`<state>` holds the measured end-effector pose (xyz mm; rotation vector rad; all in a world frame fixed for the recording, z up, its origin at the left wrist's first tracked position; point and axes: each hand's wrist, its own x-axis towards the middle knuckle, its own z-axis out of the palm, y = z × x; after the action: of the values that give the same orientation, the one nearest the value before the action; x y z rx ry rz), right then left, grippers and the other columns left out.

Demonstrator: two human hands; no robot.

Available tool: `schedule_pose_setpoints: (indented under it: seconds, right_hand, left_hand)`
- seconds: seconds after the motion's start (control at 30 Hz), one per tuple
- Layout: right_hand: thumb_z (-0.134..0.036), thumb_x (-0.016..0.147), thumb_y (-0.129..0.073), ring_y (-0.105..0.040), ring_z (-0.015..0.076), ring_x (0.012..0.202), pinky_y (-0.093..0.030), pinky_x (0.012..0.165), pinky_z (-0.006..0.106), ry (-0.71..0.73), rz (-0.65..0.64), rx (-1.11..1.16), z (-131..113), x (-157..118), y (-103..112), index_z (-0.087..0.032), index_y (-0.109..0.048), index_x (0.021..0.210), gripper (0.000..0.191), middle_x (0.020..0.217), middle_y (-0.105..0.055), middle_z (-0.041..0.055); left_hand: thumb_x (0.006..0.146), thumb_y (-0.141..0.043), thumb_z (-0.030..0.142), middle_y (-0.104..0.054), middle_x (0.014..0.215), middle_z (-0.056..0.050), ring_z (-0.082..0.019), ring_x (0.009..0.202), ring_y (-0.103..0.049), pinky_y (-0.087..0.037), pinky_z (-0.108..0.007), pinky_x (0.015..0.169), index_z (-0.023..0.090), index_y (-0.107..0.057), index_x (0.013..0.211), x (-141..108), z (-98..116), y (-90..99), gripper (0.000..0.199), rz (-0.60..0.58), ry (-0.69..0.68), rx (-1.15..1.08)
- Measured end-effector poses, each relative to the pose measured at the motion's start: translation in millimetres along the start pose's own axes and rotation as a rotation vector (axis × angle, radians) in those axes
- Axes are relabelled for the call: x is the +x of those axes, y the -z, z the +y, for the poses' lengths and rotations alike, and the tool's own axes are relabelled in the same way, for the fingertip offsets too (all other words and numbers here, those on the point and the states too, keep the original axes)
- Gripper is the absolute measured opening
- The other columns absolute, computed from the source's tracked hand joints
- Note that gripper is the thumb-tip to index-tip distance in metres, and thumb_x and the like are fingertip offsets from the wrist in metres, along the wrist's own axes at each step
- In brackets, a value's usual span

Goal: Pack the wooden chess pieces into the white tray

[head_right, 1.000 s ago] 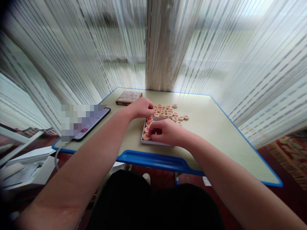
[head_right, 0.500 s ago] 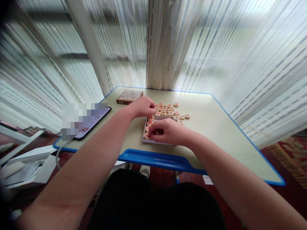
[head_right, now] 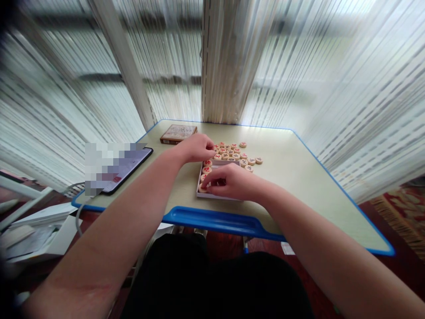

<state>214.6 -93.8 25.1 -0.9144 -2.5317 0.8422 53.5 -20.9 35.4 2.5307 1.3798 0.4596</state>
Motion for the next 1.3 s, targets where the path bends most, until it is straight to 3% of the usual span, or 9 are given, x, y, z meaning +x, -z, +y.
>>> schedule_pose_setpoints:
  seconds: [0.27,0.33,0.43,0.53,0.63,0.73,0.87,1.07,1.3]
  right_hand:
    - [-0.033,0.075,-0.059,-0.049,0.0095,0.055,-0.038,0.052,0.022,-0.013,0.075,0.055,-2.6,-0.8,3.3,-0.015,-0.071,0.081,0.023,0.065,-0.063,0.0016]
    - [-0.034,0.075,-0.056,-0.047,0.0098,0.053,-0.036,0.051,0.023,-0.06,0.23,0.116,3.5,2.2,5.0,-0.015,-0.07,0.079,0.024,0.059,-0.059,0.0004]
    - [-0.036,0.073,-0.055,-0.048,0.0111,0.057,-0.038,0.053,0.024,-0.149,0.625,0.214,22.2,9.7,9.6,-0.014,-0.068,0.081,0.027,0.064,-0.06,0.0014]
    - [-0.033,0.073,-0.053,-0.048,0.0117,0.057,-0.039,0.054,0.024,-0.273,0.808,0.144,43.6,16.2,15.4,-0.014,-0.067,0.081,0.025,0.063,-0.059,0.0007]
    - [-0.029,0.075,-0.051,-0.052,0.0132,0.06,-0.042,0.059,0.025,-0.341,0.758,-0.036,57.1,19.1,18.6,-0.014,-0.069,0.085,0.025,0.065,-0.062,0.0018]
    - [-0.023,0.076,-0.05,-0.058,0.0175,0.083,-0.044,0.082,0.029,-0.3,0.622,-0.254,63.8,19.3,19.7,-0.016,-0.071,0.09,0.027,0.09,-0.069,0.0068]
    - [-0.02,0.08,-0.045,-0.052,0.0215,0.11,-0.034,0.101,0.032,-0.358,0.517,-0.431,75.0,17.3,25.0,-0.017,-0.07,0.102,0.033,0.116,-0.063,0.0089]
    - [-0.025,0.084,-0.044,-0.05,0.0236,0.118,-0.037,0.099,0.031,-0.53,0.459,-0.435,91.8,15.0,34.0,-0.012,-0.062,0.115,0.038,0.127,-0.056,0.014]
    - [-0.025,0.086,-0.043,-0.053,0.0202,0.113,-0.038,0.097,0.028,-0.533,0.436,-0.431,94.8,20.9,30.1,-0.017,-0.063,0.114,0.035,0.123,-0.059,0.0088]
  left_hand:
    - [0.063,-0.05,0.023,-0.05,0.048,-0.002,-0.011,0.05,-0.038,-0.026,-0.027,0.051,0.012,-0.066,0.058,0.7,-0.5,-0.4,0.02,-0.002,-0.006,-0.015]
    - [0.063,-0.05,0.023,-0.047,0.046,-0.001,-0.011,0.05,-0.038,-0.025,-0.026,0.05,0.012,-0.065,0.057,0.5,-0.1,-0.5,0.02,-0.011,-0.01,-0.014]
    - [0.064,-0.049,0.026,-0.045,0.046,0.0,-0.01,0.05,-0.037,-0.024,-0.026,0.049,0.011,-0.064,0.057,0.3,-0.7,-1.5,0.022,-0.017,-0.005,-0.041]
    - [0.064,-0.048,0.027,-0.046,0.047,0.0,-0.011,0.05,-0.038,-0.025,-0.025,0.049,0.011,-0.063,0.056,1.4,-2.9,-3.5,0.024,-0.02,0.014,-0.066]
    - [0.064,-0.048,0.029,-0.052,0.052,0.0,-0.011,0.053,-0.043,-0.029,-0.024,0.05,0.011,-0.066,0.064,3.4,-5.3,-5.9,0.025,-0.082,0.007,-0.146]
    - [0.066,-0.047,0.029,-0.057,0.057,-0.001,-0.013,0.058,-0.049,-0.034,-0.023,0.053,0.011,-0.068,0.07,6.2,-8.6,-9.2,0.028,-0.087,0.022,-0.152]
    - [0.069,-0.046,0.024,-0.068,0.08,-0.006,-0.018,0.075,-0.058,-0.044,-0.026,0.07,0.015,-0.071,0.086,12.5,-16.7,-15.4,0.032,0.051,0.061,-0.045]
    - [0.078,-0.041,0.018,-0.059,0.122,-0.008,-0.019,0.116,-0.049,-0.033,-0.028,0.104,0.014,-0.063,0.114,25.2,-22.7,-30.9,0.042,0.124,-0.012,0.035]
    - [0.08,-0.037,0.013,-0.062,0.12,-0.005,-0.016,0.112,-0.053,-0.036,-0.025,0.1,0.016,-0.063,0.114,35.5,-20.8,-47.7,0.043,0.015,0.065,-0.16]
